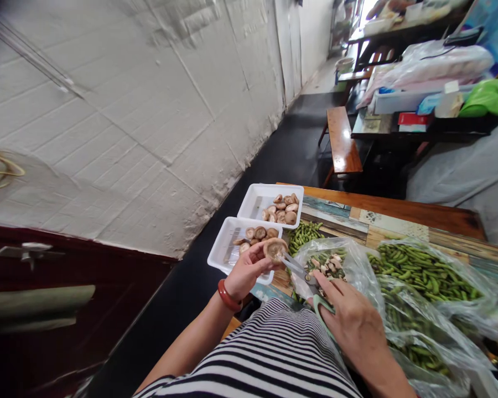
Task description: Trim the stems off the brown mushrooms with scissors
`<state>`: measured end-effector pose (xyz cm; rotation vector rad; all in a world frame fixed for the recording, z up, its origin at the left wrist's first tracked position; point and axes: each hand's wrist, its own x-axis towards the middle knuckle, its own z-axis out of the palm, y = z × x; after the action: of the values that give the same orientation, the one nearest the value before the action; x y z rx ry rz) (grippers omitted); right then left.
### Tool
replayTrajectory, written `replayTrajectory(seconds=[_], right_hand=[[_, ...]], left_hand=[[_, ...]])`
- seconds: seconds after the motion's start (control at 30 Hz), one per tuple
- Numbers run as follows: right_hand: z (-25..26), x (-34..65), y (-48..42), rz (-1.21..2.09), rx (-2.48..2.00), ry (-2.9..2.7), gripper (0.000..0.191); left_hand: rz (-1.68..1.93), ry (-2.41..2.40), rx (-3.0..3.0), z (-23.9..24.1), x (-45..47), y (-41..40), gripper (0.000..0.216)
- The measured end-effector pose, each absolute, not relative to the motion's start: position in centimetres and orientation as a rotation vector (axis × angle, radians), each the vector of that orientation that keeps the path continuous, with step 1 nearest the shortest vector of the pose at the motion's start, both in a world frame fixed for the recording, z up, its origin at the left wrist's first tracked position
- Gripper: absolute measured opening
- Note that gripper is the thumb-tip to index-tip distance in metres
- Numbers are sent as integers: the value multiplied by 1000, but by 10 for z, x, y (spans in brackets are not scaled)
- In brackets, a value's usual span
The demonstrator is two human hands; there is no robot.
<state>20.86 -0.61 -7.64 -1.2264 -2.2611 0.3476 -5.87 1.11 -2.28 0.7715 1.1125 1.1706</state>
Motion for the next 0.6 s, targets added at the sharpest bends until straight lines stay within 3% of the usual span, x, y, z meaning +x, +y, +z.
replayTrajectory(seconds=[0.27, 0.6], right_hand=[[-78, 210, 4, 301, -1179, -2295, 42], [-88, 228, 26, 172, -1091, -2449, 56]], left_hand=[[1146, 1214, 826, -13, -50, 16, 58], [1012, 1312, 840, -8, -50, 21, 62]])
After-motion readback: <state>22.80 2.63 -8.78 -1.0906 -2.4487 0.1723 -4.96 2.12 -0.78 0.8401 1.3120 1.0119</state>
